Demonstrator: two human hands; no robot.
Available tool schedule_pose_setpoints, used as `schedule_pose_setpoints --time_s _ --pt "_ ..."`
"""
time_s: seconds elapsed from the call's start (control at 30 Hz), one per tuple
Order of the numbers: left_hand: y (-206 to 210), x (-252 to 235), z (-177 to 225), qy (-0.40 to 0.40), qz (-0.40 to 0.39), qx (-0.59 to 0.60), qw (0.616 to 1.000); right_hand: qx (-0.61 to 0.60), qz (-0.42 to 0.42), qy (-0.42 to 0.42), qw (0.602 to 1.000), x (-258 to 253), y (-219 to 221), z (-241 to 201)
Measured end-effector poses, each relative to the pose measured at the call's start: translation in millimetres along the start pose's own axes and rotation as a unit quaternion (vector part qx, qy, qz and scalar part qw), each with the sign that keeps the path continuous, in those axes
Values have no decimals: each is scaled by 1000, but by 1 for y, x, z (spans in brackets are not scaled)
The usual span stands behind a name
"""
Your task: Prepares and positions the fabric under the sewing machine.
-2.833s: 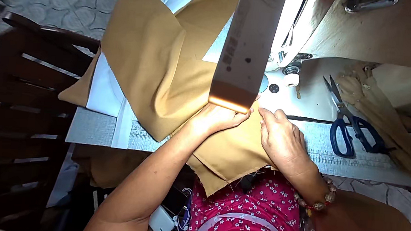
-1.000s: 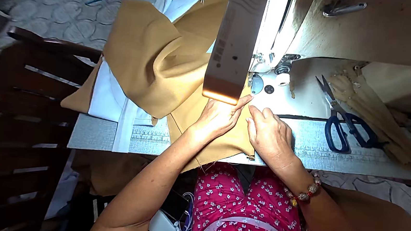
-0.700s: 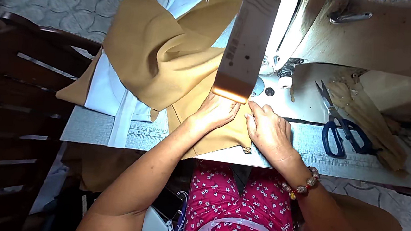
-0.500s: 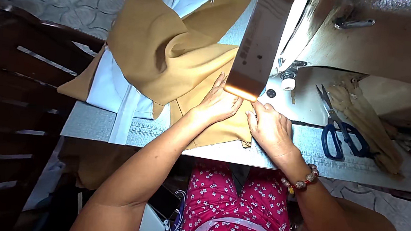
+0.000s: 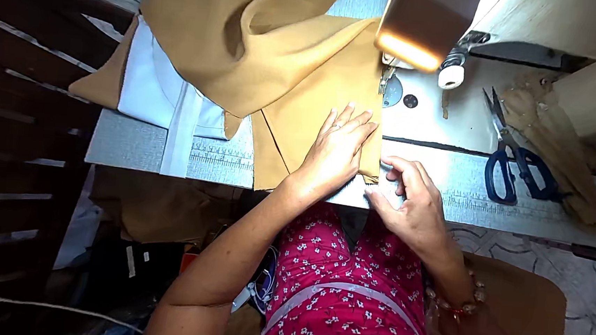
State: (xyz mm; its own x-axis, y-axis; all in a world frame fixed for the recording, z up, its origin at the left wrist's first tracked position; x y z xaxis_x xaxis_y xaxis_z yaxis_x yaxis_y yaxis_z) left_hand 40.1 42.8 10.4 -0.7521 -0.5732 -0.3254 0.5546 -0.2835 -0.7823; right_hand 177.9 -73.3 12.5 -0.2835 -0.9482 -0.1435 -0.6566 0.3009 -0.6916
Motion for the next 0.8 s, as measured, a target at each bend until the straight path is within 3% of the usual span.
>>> schedule_pose_setpoints --time_s 0.13,0.27,0.5,0.67,0.8 --pt "-1 2 -2 7 7 29 1000 35 68 -37 996 -1 10 -4" --pt "-5 14 -4 109 9 93 990 -9 104 -48 993 -1 13 -6" --pt "-12 17 4 143 -11 37 989 -56 157 -43 985 9 2 -10" --pt "-14 10 8 157 -71 4 985 -10 136 -21 990 16 5 -10" --pt "-13 9 10 166 -62 -18 984 41 127 -6 991 12 15 -12"
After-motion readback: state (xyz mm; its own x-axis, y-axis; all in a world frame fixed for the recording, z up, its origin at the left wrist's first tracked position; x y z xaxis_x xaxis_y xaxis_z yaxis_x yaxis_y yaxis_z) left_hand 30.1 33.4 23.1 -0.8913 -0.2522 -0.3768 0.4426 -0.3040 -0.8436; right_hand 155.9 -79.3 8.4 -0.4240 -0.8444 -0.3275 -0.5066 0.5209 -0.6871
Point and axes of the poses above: each hand's wrist, its own x-axis away from the middle knuckle, its own y-axis out of the palm, z = x × y, the point moved 2 cm from there along -x, towards the middle knuckle, and after that the axes turned 12 degrees about y, right-handed, at the moved point
